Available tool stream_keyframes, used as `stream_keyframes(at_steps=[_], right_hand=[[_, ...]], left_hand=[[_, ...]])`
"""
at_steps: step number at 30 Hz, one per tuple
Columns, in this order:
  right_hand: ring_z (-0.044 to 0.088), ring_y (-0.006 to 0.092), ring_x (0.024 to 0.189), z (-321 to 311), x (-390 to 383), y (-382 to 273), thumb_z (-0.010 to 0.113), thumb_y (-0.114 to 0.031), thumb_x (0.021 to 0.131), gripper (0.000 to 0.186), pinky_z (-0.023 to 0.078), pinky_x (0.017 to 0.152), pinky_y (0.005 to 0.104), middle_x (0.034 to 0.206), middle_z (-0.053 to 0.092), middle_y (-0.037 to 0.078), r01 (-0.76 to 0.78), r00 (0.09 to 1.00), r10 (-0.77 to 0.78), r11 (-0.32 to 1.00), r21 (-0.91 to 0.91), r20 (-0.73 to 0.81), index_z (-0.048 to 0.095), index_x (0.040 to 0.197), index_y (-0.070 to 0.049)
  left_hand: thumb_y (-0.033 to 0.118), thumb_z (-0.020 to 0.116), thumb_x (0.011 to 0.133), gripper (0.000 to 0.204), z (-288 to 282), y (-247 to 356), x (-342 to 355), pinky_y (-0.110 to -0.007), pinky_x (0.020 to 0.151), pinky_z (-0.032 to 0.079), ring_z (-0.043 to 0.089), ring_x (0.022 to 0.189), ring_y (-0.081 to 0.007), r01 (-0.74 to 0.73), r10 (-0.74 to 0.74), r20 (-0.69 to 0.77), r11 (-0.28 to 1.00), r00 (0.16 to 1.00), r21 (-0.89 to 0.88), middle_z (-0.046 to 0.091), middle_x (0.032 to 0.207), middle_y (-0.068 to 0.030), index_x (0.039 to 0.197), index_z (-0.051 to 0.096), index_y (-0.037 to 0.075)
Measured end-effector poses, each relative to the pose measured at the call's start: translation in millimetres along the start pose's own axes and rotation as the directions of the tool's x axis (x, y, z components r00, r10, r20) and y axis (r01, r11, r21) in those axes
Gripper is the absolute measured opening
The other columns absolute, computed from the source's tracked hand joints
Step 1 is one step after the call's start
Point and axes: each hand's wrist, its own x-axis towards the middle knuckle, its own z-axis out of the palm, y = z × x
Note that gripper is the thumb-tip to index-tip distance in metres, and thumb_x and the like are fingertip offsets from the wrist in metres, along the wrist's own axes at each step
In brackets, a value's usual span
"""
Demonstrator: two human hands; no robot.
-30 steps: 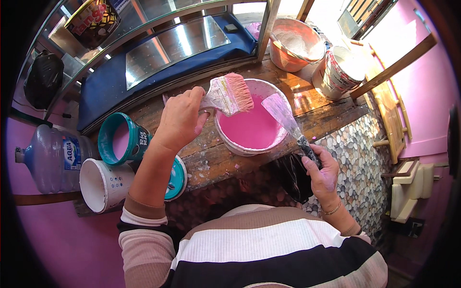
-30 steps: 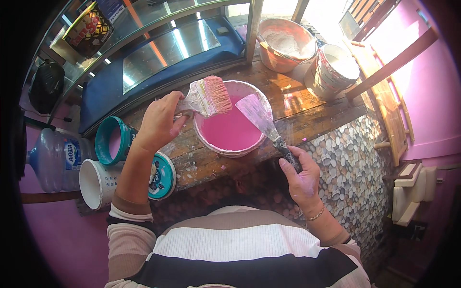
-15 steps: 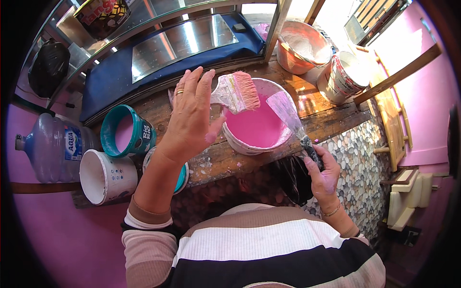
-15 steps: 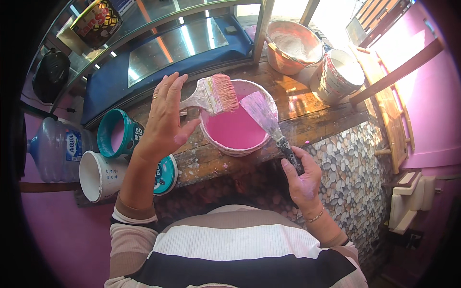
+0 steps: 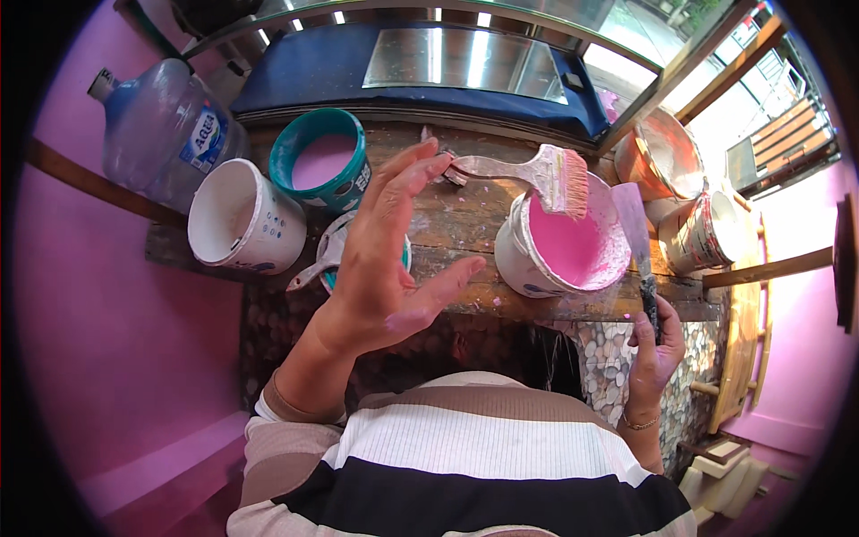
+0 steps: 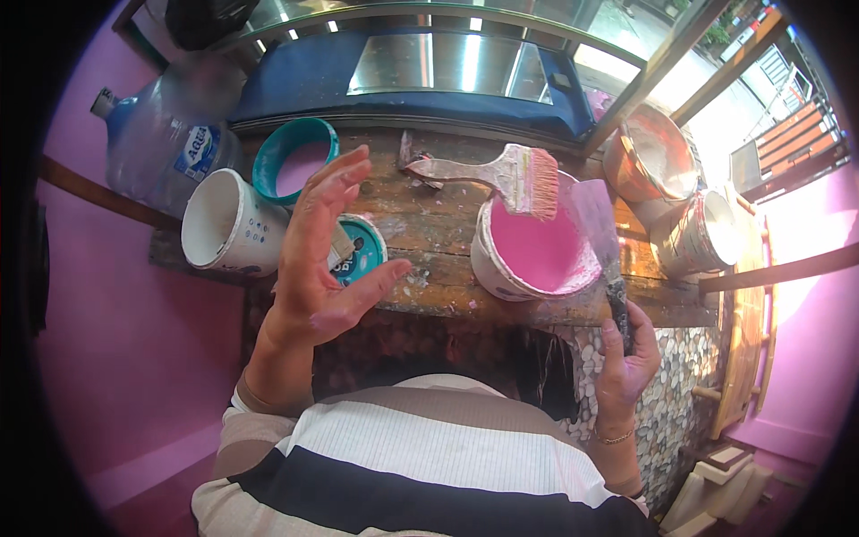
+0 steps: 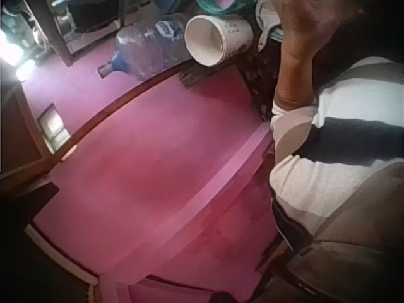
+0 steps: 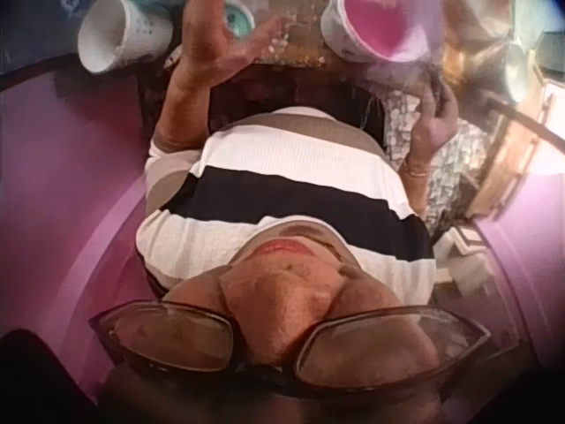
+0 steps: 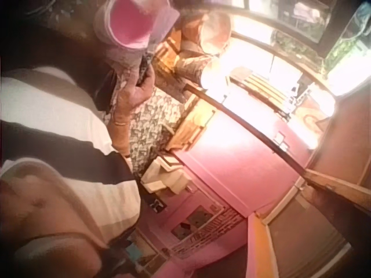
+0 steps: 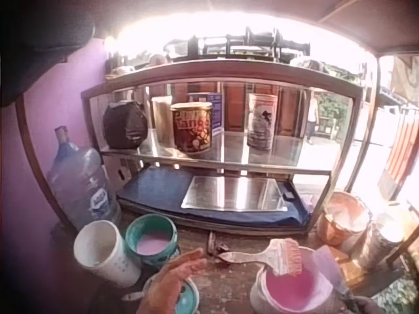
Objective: The person mixes pink paint in a bucket using a scraper, then dips a paintbrush into the mixture. They scrape excess paint off the brush, dip it into a smaller container of pink liquid, and then wash their hands in a bucket of water.
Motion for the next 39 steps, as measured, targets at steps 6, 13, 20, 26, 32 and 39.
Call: stream_keyframes(at_steps=[6,13,20,26,32,39], right_hand=[[0.047,0.0035,0.068,25,11,-41,0.062,-0.007,0.086,0.035,0.04,0.057,0.0172,0.096,0.061,0.004,0.145,0.989,-0.143,0.988,0.051,-0.029,0.057,0.119,0.004],[0.059,0.0112,0.09,96,-16,-89,0.061,-0.005,0.087,0.036,0.048,0.081,0.0251,0.106,0.064,0.009,0.268,0.934,-0.293,0.953,0.141,0.205,0.055,0.121,0.005],[0.059,0.0073,0.08,203,-40,-126,0.067,-0.01,0.086,0.033,0.049,0.07,0.0221,0.097,0.064,0.005,0.199,0.875,-0.205,0.978,0.06,0.439,0.058,0.116,0.003],[0.057,0.0064,0.079,249,-50,-131,0.068,-0.009,0.085,0.032,0.046,0.071,0.0199,0.097,0.064,0.005,0.262,0.853,-0.229,0.965,-0.005,0.469,0.06,0.113,0.004],[0.06,0.0105,0.088,271,-58,-138,0.067,-0.007,0.086,0.031,0.048,0.079,0.024,0.098,0.065,0.007,0.197,0.902,-0.161,0.979,-0.052,0.401,0.059,0.114,0.004],[0.06,0.011,0.089,276,-61,-138,0.068,-0.008,0.085,0.033,0.047,0.082,0.0239,0.103,0.065,0.008,0.205,0.948,-0.172,0.974,-0.1,0.267,0.059,0.114,0.005]], left_hand=[[-0.005,0.07,0.074,0.041,-59,1,-66,-0.035,0.095,0.046,0.057,0.112,-0.0267,0.141,-0.195,-0.314,0.973,0.929,-0.184,0.056,0.121,-0.0212,0.112,0.057,-0.003],[-0.013,0.054,0.084,0.024,-128,-20,-146,-0.034,0.096,0.047,0.06,0.107,-0.0227,0.246,-0.262,-0.552,0.964,0.792,-0.103,0.055,0.118,-0.02,0.107,0.057,-0.005],[-0.012,0.057,0.085,0.015,-184,-41,-192,-0.029,0.085,0.052,0.063,0.092,-0.0176,0.393,-0.274,-0.526,0.911,0.805,0.127,0.062,0.103,-0.015,0.097,0.06,-0.003],[-0.01,0.06,0.082,0.014,-209,-69,-223,-0.025,0.077,0.052,0.064,0.084,-0.0159,0.494,-0.416,-0.46,0.868,0.784,0.057,0.064,0.095,-0.0123,0.095,0.06,-0.003],[-0.003,0.066,0.077,0.018,-205,-107,-254,-0.026,0.068,0.051,0.065,0.073,-0.0173,0.624,-0.606,-0.207,0.781,0.768,0.029,0.065,0.092,-0.0122,0.095,0.062,-0.004],[0.012,0.071,0.077,0.041,-203,-156,-306,-0.037,0.083,0.05,0.061,0.099,-0.034,0.682,-0.739,0.211,0.673,0.64,0.286,0.061,0.109,-0.0214,0.112,0.057,-0.004]])
